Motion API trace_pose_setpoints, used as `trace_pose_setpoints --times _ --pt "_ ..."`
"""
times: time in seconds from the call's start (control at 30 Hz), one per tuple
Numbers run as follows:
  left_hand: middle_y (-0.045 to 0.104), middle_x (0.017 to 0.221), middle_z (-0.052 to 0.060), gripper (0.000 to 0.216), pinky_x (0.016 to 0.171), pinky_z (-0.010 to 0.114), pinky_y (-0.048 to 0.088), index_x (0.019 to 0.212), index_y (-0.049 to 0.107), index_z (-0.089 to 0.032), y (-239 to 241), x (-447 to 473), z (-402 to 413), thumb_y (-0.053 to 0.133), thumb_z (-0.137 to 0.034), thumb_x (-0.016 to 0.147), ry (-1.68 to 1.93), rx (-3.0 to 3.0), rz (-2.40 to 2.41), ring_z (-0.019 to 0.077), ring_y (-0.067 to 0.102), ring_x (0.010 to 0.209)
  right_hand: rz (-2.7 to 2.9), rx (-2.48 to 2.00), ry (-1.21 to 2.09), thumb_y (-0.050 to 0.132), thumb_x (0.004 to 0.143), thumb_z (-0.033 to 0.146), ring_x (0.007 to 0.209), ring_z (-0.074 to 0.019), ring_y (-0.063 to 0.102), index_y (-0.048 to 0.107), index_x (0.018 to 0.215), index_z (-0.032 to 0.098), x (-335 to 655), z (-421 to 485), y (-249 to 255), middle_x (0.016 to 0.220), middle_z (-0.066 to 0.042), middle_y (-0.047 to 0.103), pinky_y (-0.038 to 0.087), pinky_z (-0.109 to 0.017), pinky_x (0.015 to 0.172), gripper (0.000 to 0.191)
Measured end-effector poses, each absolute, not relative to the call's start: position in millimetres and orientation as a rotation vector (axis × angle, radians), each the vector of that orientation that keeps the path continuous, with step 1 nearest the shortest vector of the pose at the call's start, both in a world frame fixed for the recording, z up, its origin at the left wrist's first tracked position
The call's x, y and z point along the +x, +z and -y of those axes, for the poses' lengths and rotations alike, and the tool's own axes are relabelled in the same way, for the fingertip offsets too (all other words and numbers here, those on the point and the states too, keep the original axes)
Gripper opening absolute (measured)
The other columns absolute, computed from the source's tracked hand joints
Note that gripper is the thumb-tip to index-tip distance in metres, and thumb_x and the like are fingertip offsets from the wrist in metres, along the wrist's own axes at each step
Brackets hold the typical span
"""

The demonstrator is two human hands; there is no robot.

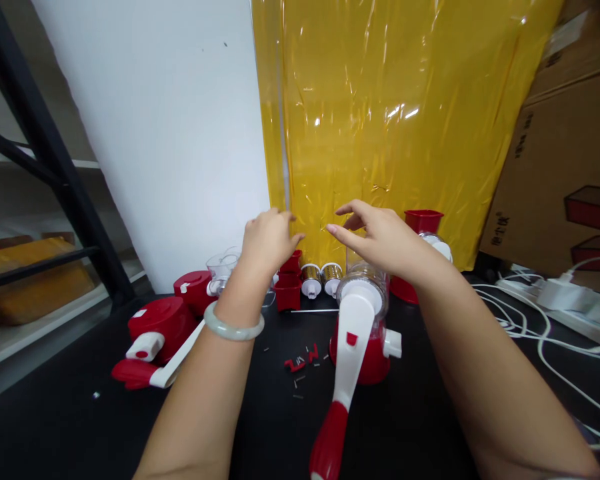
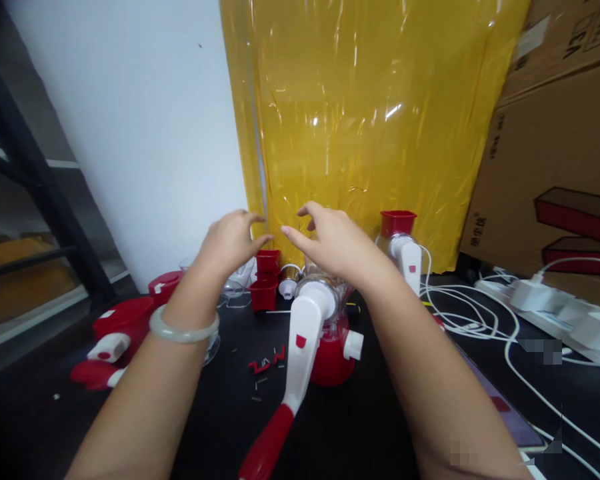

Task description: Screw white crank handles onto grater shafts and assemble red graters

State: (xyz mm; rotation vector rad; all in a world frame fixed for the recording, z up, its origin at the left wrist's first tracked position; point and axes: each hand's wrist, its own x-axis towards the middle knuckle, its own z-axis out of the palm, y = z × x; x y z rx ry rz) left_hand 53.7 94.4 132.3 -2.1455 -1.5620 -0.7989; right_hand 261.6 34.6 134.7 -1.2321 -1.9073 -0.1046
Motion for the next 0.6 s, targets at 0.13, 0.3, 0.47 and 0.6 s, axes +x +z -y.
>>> trace_pose_setpoints --times 0.13,0.3,0.47,0.6 --pt "0.074 0.124 0.007 0.034 0.108 0.041 0.05 0.126 0.071 -0.022 182.7 60.5 -14.7 0.069 -0.04 0.097 -1.238 -2.063 1.173 0.0268 0.067 0.119 1.952 -1.241 -0.077 0.062 0.095 0.059 0.102 -0.0307 0.074 0.069 0.129 0.02 266.7 -32.3 136.7 0.112 -0.015 0.078 0.056 -0.048 0.095 0.052" --pt "0.076 0.099 0.001 0.034 0.096 0.039 0.055 0.106 0.077 -0.022 205.5 40.2 40.7 0.068 -0.053 0.095 -1.058 -2.01 1.185 0.0209 0.074 0.093 1.997 -1.261 -0.078 0.063 0.092 0.062 0.101 -0.0325 0.074 0.071 0.128 0.02 273.2 -34.1 135.8 0.111 -0.014 0.079 0.057 -0.05 0.095 0.056" --pt "0.075 0.085 0.008 0.036 0.085 0.039 0.055 0.089 0.075 -0.022 130.4 -32.5 46.9 0.07 -0.057 0.089 -0.212 -1.955 1.791 0.0289 0.074 0.086 2.029 -1.239 -0.046 0.066 0.089 0.064 0.111 -0.0355 0.072 0.072 0.128 0.021 276.0 -35.0 134.8 0.117 -0.014 0.078 0.056 -0.052 0.099 0.059" --pt "0.077 0.106 0.016 0.037 0.089 0.039 0.054 0.107 0.075 -0.018 60.0 -96.1 58.9 0.062 -0.05 0.094 0.074 -1.958 2.042 0.0328 0.074 0.101 2.039 -1.229 -0.018 0.067 0.088 0.064 0.114 -0.0387 0.071 0.072 0.128 0.019 275.4 -37.8 133.8 0.12 -0.016 0.077 0.054 -0.056 0.1 0.061"
